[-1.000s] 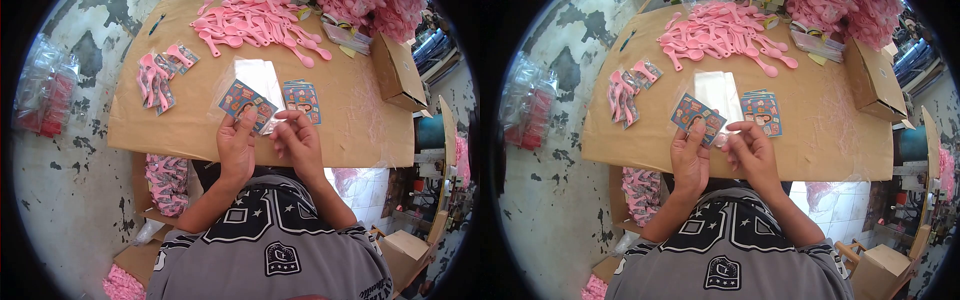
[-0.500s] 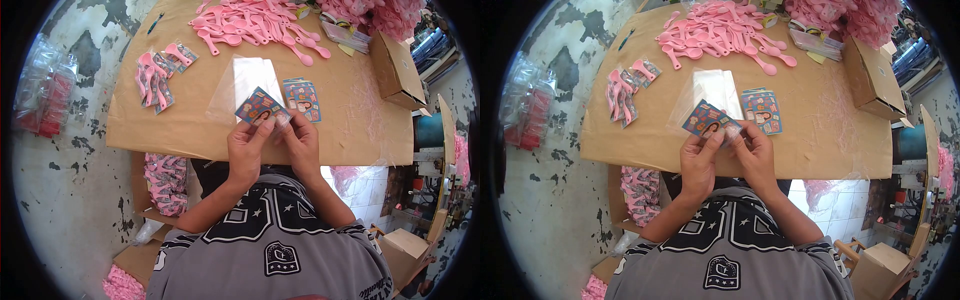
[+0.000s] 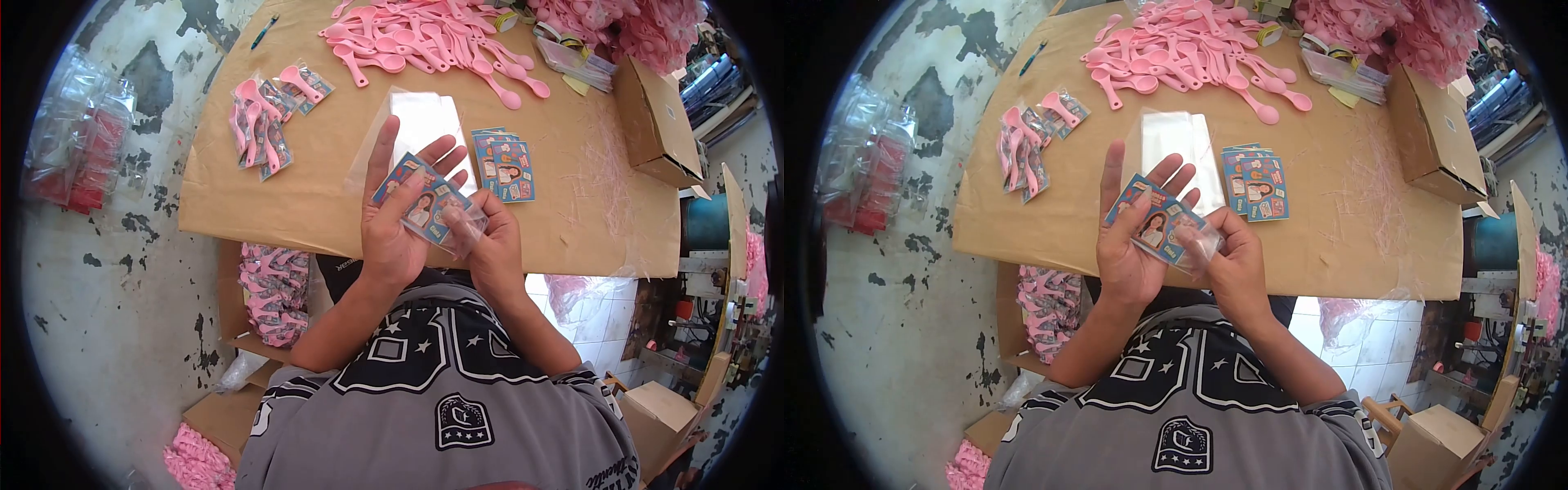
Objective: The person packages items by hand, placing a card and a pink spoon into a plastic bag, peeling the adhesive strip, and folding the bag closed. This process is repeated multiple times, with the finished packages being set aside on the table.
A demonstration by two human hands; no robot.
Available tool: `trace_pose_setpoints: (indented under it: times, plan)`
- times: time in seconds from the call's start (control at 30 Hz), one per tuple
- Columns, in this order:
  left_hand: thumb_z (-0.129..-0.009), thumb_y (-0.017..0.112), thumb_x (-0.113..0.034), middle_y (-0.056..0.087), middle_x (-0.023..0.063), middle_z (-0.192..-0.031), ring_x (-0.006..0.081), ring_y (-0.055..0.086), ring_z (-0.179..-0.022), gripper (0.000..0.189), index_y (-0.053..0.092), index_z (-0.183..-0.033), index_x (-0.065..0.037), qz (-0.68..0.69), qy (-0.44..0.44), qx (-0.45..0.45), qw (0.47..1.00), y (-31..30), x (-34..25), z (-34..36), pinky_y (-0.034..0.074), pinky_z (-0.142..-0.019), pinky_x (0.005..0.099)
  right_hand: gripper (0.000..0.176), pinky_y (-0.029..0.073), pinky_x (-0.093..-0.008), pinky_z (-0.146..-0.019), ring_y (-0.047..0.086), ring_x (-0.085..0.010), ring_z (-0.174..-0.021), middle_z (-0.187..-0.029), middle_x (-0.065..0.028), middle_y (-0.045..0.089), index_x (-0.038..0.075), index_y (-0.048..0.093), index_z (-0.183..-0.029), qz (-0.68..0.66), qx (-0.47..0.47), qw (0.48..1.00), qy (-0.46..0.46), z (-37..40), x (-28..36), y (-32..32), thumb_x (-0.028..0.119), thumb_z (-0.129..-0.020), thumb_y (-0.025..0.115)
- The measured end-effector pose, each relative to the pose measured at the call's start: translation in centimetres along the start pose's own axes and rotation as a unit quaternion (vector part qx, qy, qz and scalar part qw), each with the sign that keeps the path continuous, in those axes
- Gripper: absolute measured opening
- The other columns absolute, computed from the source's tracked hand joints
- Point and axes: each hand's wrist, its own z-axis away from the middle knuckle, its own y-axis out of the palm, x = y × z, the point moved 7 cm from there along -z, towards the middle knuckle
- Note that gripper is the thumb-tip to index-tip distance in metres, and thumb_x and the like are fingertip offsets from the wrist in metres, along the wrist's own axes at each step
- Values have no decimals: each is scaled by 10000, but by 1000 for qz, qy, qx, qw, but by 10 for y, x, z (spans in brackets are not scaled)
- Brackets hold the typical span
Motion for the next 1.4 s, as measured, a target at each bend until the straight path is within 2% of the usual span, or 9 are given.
trace_pose_setpoints:
  times: [0.23,0.37,0.43,0.53,0.67,0.87,1.07,1.3,1.4]
  plan:
    - [-1078,512,-127,650,131,-1151,224,678,-1056,560,315,-1603,-108,27,-8,10,1000,-3,10,1,563,-1033,469,206,437,-203,-623,539,-17,-744,-868,32,627,80,582,-930,54,14,998,-13,0,6,5,131,-960,778]
    - [-1094,545,-182,643,84,-1032,177,668,-931,462,407,-1514,-49,36,-30,-44,998,-14,14,0,588,-914,401,189,460,-231,-652,540,-52,-746,-954,0,601,56,611,-970,129,-29,983,-131,2,18,8,55,-917,792]
    - [-1094,569,-212,641,67,-995,165,663,-887,434,444,-1472,-39,33,-47,-75,995,-23,12,-1,588,-881,379,221,471,-252,-661,549,-79,-736,-979,-21,587,44,651,-1031,246,-57,948,-192,11,36,10,5,-873,801]
    - [-1092,589,-258,630,39,-967,137,645,-856,404,487,-1423,-49,32,-73,-113,990,-38,12,-1,579,-869,356,333,480,-291,-647,568,-149,-748,-957,-52,566,70,713,-1096,458,15,787,-413,21,67,35,-41,-794,802]
    - [-1093,592,-278,613,20,-951,102,611,-836,344,536,-1354,-60,80,-59,-141,985,-59,-3,-3,559,-862,311,263,476,-327,-621,600,-196,-779,-946,-59,604,83,774,-994,474,132,770,-407,15,78,35,-44,-765,795]
    - [-1084,610,-302,622,32,-947,120,601,-824,324,568,-1295,-60,94,19,-167,981,-83,-37,-5,553,-870,309,144,496,-307,-663,638,-148,-725,-832,-87,704,20,758,-1054,514,-13,801,-306,-70,140,-7,119,-962,708]
    - [-1079,615,-344,644,46,-984,142,628,-874,382,564,-1333,-64,52,7,-156,986,-62,-37,10,557,-897,335,256,528,-401,-739,703,-307,-825,-942,-164,746,37,708,-1161,659,-41,674,-332,-220,149,-64,228,-996,663]
    - [-1075,618,-360,655,55,-1012,154,642,-900,416,556,-1363,-67,11,10,-159,987,-76,-36,23,559,-926,371,276,524,-498,-743,687,-412,-849,-905,-213,725,39,685,-1130,702,-12,583,-410,-262,126,-45,253,-956,683]
    - [-1072,620,-368,658,55,-1026,159,644,-906,424,555,-1365,-69,-12,11,-165,986,-78,-36,29,559,-946,386,269,547,-530,-748,706,-431,-885,-933,-194,743,58,658,-1123,737,1,589,-331,-265,129,-45,288,-988,624]
